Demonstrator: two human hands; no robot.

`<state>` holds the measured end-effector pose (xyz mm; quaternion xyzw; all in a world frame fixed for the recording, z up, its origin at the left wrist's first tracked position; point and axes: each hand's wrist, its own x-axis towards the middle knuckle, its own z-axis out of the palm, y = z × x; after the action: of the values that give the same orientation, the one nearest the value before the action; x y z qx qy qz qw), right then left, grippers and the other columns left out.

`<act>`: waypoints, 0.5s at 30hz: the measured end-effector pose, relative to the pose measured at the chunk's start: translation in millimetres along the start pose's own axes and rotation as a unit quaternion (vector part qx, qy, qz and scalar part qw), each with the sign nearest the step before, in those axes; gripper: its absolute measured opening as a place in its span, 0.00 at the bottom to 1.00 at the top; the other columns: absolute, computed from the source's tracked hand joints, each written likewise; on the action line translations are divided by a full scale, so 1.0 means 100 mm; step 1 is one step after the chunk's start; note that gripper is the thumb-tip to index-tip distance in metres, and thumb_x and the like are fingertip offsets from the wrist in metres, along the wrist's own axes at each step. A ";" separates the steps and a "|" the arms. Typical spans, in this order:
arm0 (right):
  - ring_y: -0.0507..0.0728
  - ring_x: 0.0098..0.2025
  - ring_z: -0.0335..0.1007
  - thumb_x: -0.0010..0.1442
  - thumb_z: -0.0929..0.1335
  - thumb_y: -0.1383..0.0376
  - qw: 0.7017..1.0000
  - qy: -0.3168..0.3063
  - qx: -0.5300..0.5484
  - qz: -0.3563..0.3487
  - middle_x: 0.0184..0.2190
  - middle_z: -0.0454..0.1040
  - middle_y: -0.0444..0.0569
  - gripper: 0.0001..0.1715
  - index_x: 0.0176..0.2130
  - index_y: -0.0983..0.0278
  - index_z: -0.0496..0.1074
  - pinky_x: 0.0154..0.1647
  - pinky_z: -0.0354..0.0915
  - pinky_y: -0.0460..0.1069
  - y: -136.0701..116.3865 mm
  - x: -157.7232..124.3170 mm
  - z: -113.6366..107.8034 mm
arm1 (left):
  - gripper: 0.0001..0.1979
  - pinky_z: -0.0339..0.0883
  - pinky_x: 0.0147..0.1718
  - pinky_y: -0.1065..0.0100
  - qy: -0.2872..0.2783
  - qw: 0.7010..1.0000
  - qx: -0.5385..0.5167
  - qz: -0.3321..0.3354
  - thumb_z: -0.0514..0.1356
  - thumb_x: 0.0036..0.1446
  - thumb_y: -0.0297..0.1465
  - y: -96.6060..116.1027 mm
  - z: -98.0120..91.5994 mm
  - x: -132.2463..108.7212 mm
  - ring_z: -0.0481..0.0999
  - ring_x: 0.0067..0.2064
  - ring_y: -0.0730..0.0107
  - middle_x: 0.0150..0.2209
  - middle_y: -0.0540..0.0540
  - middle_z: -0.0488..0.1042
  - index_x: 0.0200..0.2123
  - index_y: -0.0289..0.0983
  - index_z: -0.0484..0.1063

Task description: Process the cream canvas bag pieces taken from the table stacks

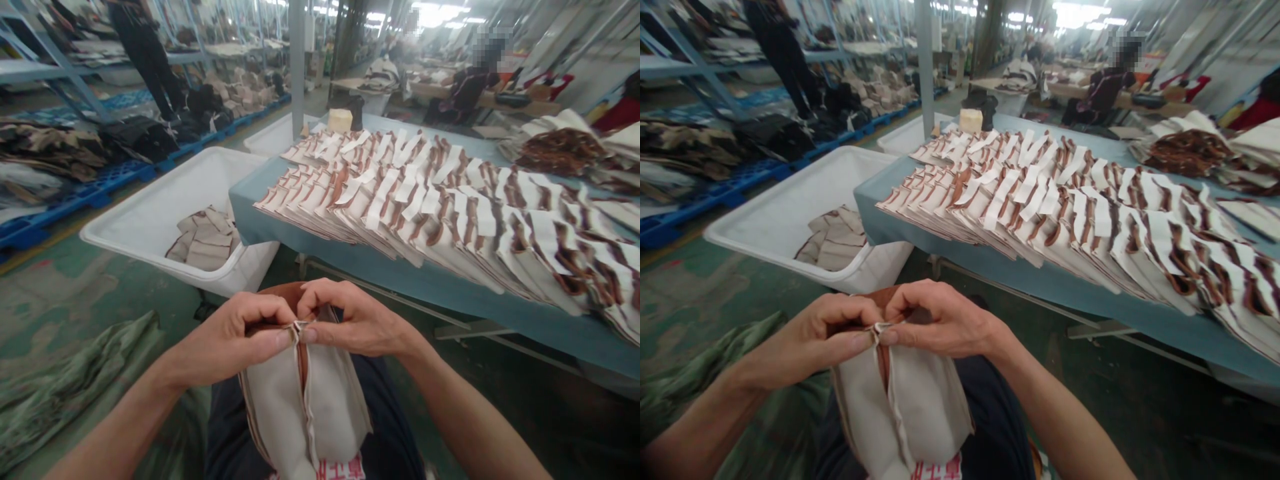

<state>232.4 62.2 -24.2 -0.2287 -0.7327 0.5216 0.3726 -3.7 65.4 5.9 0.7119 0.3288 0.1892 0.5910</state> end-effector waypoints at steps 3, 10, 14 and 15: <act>0.52 0.36 0.69 0.73 0.72 0.60 0.988 0.013 -0.139 -0.059 0.34 0.76 0.43 0.11 0.39 0.63 0.74 0.41 0.63 0.48 -0.03 -0.01 0.00 | 0.11 0.54 0.23 0.76 0.013 1.000 0.006 -0.022 0.62 0.58 0.36 0.04 0.03 0.00 0.61 0.26 0.77 0.25 0.54 0.67 0.30 0.34 0.76; 0.55 0.34 0.73 0.69 0.70 0.67 0.940 0.054 -0.324 -0.092 0.30 0.77 0.45 0.06 0.37 0.62 0.73 0.42 0.65 0.51 -0.14 -0.04 0.05 | 0.09 0.52 0.22 0.75 0.071 0.994 0.081 -0.033 0.59 0.54 0.34 0.08 0.10 0.01 0.60 0.25 0.77 0.23 0.55 0.65 0.25 0.36 0.73; 0.55 0.32 0.72 0.65 0.69 0.70 0.931 0.077 -0.346 -0.088 0.28 0.76 0.44 0.05 0.35 0.62 0.74 0.41 0.64 0.51 -0.18 -0.04 0.10 | 0.09 0.56 0.24 0.75 0.099 0.988 0.114 -0.022 0.57 0.54 0.32 0.09 0.15 -0.02 0.63 0.26 0.76 0.24 0.55 0.66 0.25 0.36 0.74; 0.55 0.32 0.72 0.64 0.69 0.71 0.934 0.076 -0.338 -0.089 0.28 0.76 0.44 0.05 0.35 0.63 0.74 0.40 0.64 0.51 -0.17 -0.04 0.10 | 0.10 0.57 0.25 0.75 0.105 0.988 0.115 -0.024 0.57 0.54 0.33 0.11 0.16 -0.02 0.64 0.26 0.75 0.24 0.54 0.67 0.25 0.35 0.75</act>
<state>228.0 47.2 -11.4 -0.3145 -0.8524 0.1887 0.3727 8.0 51.7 12.8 0.7437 0.4253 0.2093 0.4715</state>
